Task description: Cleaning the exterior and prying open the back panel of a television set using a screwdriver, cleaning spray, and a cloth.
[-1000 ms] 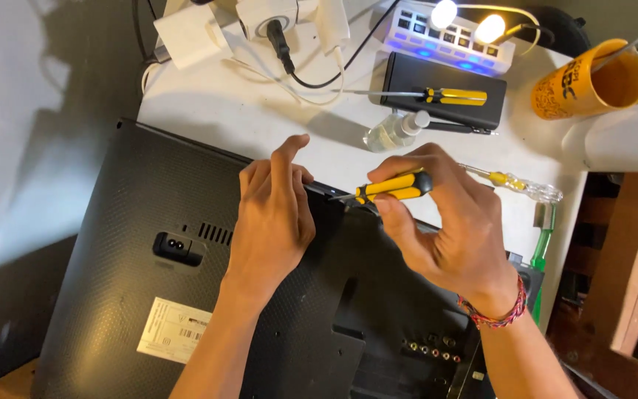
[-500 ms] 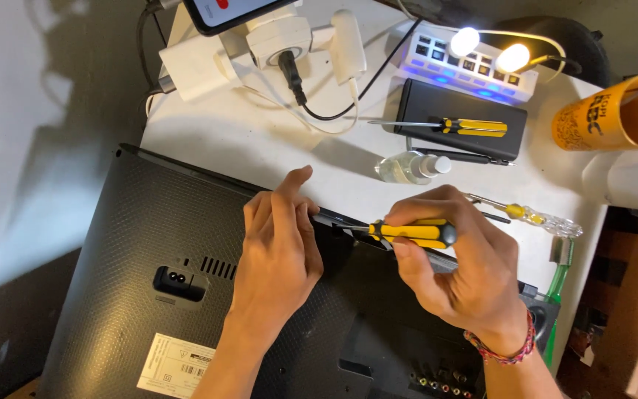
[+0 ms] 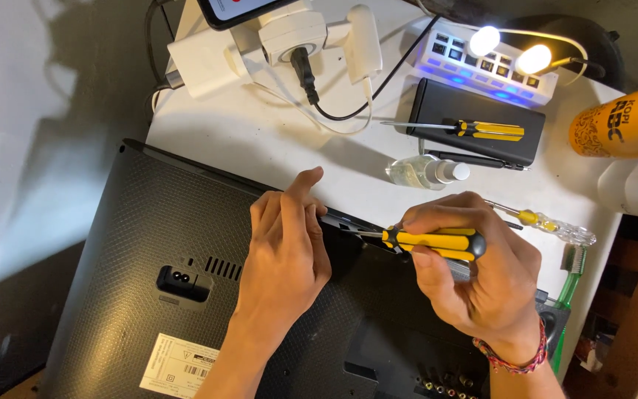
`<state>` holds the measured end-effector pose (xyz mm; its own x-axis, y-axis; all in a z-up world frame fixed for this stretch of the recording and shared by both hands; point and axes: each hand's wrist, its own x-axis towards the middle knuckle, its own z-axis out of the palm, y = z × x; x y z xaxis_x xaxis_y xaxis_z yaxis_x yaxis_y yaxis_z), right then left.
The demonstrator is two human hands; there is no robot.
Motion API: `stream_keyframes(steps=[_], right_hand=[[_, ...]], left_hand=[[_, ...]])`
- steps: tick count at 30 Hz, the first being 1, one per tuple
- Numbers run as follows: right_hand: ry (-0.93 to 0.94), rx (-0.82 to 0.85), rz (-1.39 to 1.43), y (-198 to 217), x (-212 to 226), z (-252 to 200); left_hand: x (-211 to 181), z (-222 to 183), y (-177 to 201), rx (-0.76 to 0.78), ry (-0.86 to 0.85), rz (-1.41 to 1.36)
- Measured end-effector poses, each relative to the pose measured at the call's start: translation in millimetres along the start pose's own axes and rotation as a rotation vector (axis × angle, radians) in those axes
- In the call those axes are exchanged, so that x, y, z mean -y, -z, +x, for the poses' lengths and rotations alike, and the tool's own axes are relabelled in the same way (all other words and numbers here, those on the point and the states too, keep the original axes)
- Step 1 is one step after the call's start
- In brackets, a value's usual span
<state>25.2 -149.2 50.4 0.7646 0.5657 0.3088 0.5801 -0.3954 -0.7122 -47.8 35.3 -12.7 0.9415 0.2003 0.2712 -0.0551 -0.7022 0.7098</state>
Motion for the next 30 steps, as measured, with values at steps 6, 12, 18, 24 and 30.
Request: stream_keyframes(steps=[6,12,18,24,30], right_hand=[[-0.006,0.003,-0.025,0.3,9.1,3.6],[0.126,0.11,0.006,3.8,10.2,10.3],[0.158,0.159,0.031,7.8,15.3,18.0],[0.153,0.106,-0.008,8.5,16.2,13.5],[0.22,0.175,-0.006,9.5,23.8,20.4]], left_hand=[[-1.9,2.1,0.8,-0.024,-0.035,0.012],[-2.9,3.8,2.5,-0.018,-0.055,0.034],[-0.4,1.5,0.2,-0.017,-0.047,0.023],[-0.6,1.0,0.6,-0.018,-0.051,0.016],[-5.6,5.3,4.8,-0.012,-0.044,0.016]])
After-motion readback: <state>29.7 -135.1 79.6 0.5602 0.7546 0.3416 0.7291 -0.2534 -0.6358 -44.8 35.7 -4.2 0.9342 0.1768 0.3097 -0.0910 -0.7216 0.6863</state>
